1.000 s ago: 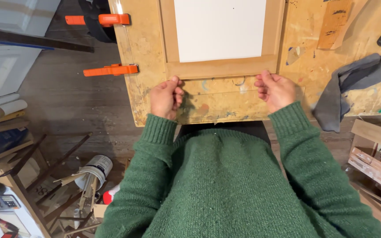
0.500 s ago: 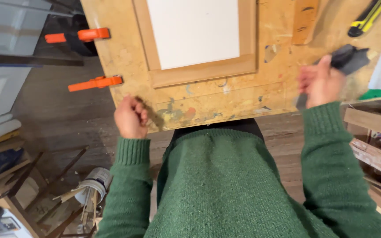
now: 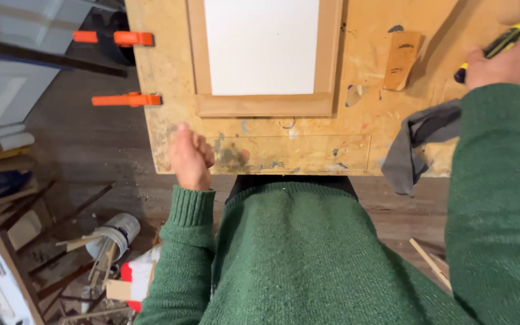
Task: Framing a piece of artwork using a wooden frame and mounting materials.
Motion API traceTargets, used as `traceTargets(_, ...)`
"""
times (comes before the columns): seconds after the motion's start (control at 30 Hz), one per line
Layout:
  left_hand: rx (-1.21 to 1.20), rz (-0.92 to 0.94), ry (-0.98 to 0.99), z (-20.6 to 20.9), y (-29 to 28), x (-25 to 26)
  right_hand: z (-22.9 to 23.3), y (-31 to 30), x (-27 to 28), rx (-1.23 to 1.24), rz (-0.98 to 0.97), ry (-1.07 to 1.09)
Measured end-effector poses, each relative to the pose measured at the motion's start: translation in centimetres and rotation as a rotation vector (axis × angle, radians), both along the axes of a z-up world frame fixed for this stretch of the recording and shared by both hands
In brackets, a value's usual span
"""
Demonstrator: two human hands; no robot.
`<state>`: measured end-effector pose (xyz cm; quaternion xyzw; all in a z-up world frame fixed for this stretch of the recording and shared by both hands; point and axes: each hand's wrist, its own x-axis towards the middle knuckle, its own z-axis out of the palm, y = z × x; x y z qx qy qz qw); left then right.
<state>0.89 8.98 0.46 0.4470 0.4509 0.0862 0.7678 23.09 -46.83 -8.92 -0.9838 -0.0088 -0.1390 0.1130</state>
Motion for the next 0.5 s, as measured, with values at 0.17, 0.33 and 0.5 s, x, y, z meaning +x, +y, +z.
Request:
traceTargets(0.17,0.26,-0.41,0.099,-0.6,1.7,0.2,1.9,-0.4,-0.9,0.54,-0.423,0.639)
traceTargets(0.33,0.829,-0.682,0.206,-3.0,6.2,2.0,0.0,-4.8,-10.3,1.045,-0.282,0.651)
traceTargets(0.5,0.995,-0.873,0.222,-5.8,9.7,5.0,8.1,8.5,-21.3,1.431,-0.236,0.386)
